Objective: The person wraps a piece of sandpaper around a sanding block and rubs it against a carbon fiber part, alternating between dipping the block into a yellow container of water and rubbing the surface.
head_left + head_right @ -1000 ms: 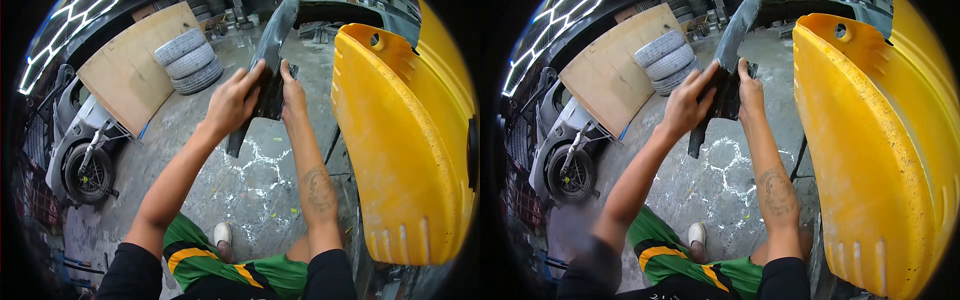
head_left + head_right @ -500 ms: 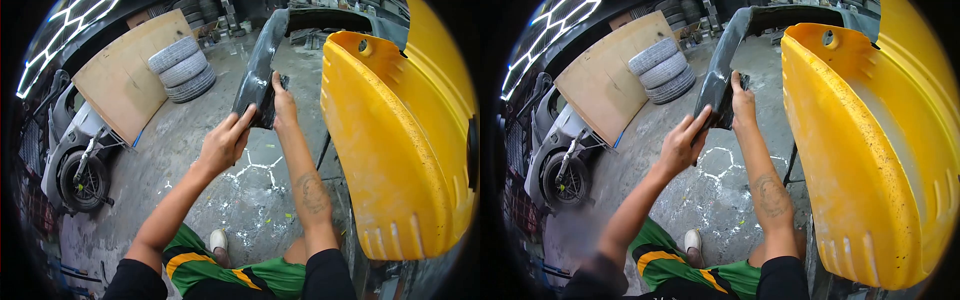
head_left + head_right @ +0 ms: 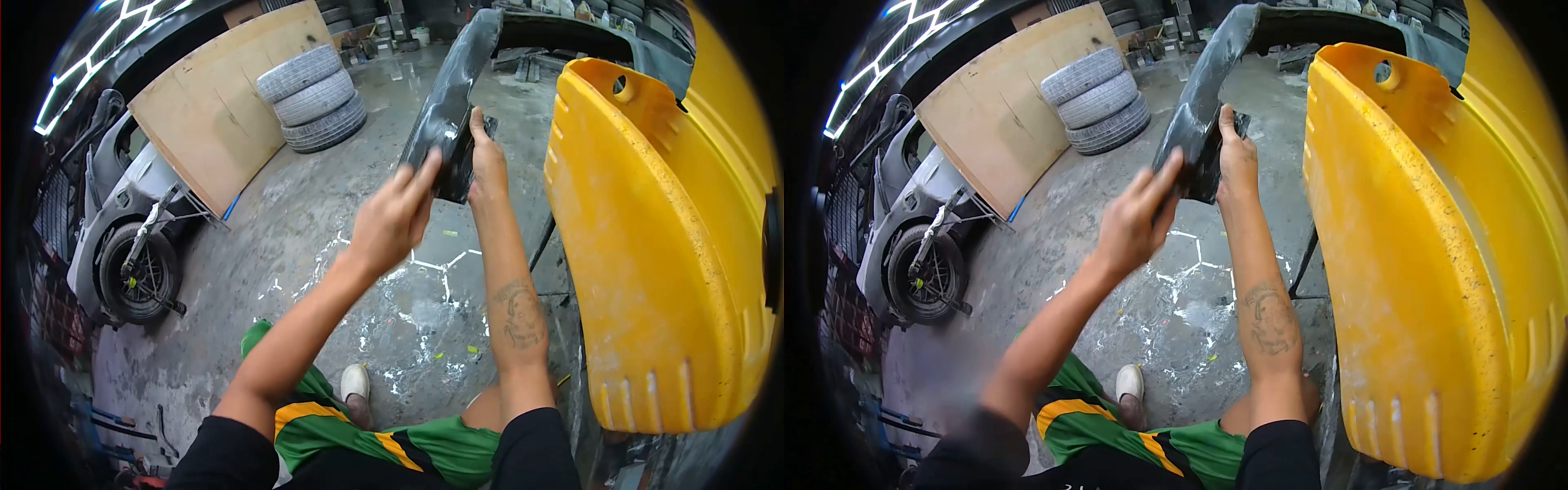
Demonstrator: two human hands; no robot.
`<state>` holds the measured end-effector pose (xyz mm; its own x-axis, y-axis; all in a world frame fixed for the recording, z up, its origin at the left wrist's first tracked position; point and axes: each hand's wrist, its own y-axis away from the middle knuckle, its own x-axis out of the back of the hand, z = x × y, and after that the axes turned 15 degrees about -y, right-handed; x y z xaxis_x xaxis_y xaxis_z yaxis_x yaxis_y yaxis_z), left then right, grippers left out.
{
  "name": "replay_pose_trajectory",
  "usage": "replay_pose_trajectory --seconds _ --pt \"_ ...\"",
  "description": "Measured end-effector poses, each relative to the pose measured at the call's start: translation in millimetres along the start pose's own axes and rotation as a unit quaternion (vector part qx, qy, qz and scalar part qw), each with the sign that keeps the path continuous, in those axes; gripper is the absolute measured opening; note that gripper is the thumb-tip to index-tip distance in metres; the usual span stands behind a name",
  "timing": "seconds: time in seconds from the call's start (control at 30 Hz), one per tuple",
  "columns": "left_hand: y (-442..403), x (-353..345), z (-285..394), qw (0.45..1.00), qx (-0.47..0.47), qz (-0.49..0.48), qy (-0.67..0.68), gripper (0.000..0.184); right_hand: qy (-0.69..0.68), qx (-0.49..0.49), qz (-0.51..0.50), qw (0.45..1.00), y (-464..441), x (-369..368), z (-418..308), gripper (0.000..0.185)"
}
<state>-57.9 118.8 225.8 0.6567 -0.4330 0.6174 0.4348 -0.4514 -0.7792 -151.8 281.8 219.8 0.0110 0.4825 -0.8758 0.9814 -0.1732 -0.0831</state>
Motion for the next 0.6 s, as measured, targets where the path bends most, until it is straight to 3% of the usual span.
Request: replay_pose_trajectory --seconds 0.07,0.2,0.3,0.37,0.47,0.6 --pt "7 2 -2 1.0 -0.012 -0.022 -0.016 0.068 0.032 0.055 0.047 0.997 -10 4 6 0.057" --pt "-39 -5 -17 1.0 0.01 0.001 -0.012 0.069 0.024 0.028 0.025 0.999 3 -9 -3 0.057" --pt "7 4 -6 1.0 -0.01 -0.015 -0.002 0.066 -0.011 0.001 -0.009 1.0 -7 1 -3 0.058" --pt "7 5 -11 0.999 -0.025 -0.046 -0.002 0.066 -0.003 0.003 0.006 1.0 -11 5 1 0.059" --pt "-40 -1 -25 1.0 -0.001 -0.003 0.009 0.07 0.029 0.025 0.043 0.998 3 -11 -1 0.063" --pt "10 9 -6 0.999 -0.024 -0.033 -0.005 0.068 -0.006 0.008 -0.004 1.0 -8 -4 -4 0.064"
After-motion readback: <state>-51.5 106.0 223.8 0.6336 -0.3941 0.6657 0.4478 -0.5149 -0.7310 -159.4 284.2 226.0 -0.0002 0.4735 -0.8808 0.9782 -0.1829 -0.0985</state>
